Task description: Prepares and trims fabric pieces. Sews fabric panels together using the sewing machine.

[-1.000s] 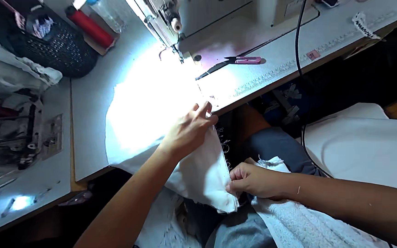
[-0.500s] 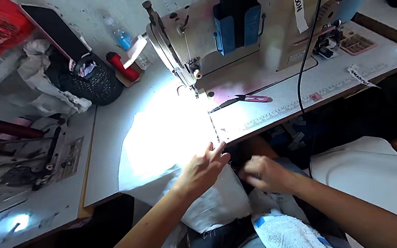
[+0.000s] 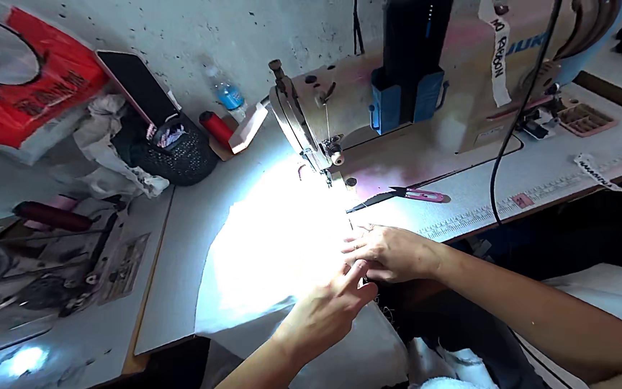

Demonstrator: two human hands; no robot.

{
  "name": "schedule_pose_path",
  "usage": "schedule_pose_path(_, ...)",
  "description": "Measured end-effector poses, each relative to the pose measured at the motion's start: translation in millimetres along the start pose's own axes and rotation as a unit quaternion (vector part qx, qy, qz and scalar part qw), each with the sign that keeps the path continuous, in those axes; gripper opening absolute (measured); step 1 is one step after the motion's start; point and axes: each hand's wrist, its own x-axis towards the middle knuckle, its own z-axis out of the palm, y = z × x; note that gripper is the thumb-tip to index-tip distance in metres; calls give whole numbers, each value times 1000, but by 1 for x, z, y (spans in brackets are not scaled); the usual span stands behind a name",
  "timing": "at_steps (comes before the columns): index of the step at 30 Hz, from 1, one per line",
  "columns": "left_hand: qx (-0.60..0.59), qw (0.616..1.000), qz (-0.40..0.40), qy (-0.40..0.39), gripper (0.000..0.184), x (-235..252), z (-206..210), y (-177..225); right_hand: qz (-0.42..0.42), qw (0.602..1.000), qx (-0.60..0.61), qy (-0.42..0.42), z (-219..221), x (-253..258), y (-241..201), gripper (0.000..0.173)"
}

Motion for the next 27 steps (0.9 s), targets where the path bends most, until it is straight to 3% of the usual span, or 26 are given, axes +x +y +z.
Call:
schedule_pose_path(5, -29, 999, 13, -12, 20, -4, -11, -12, -39, 990, -13, 138, 24, -7, -2, 19)
schedule_pose_path(12, -78, 993, 86, -28, 23, 4, -16, -23, 3, 974, -62, 216, 44, -12, -22, 23)
schedule_pose_path(14, -203, 977, 59, -8, 25, 5, -13, -33, 18, 971, -62, 232, 47, -13, -27, 23)
schedule_pose_path(16, -285, 958, -16, 10, 27, 9, -11, -50, 27, 966, -68, 249, 50, -12, -30, 21)
schedule_pose_path(18, -214, 973, -85, 17, 34, 16, -3, -75, 28, 969, -58, 237, 51, -11, -31, 24)
schedule_pose_path(21, -141, 983, -113, 19, 51, 17, 26, -112, 33, 969, -66, 234, 55, -7, -34, 23)
schedule_pose_path(27, -159, 977, -144, 18, 57, 10, 36, -115, 42, 966, -74, 243, 60, 2, -40, 23)
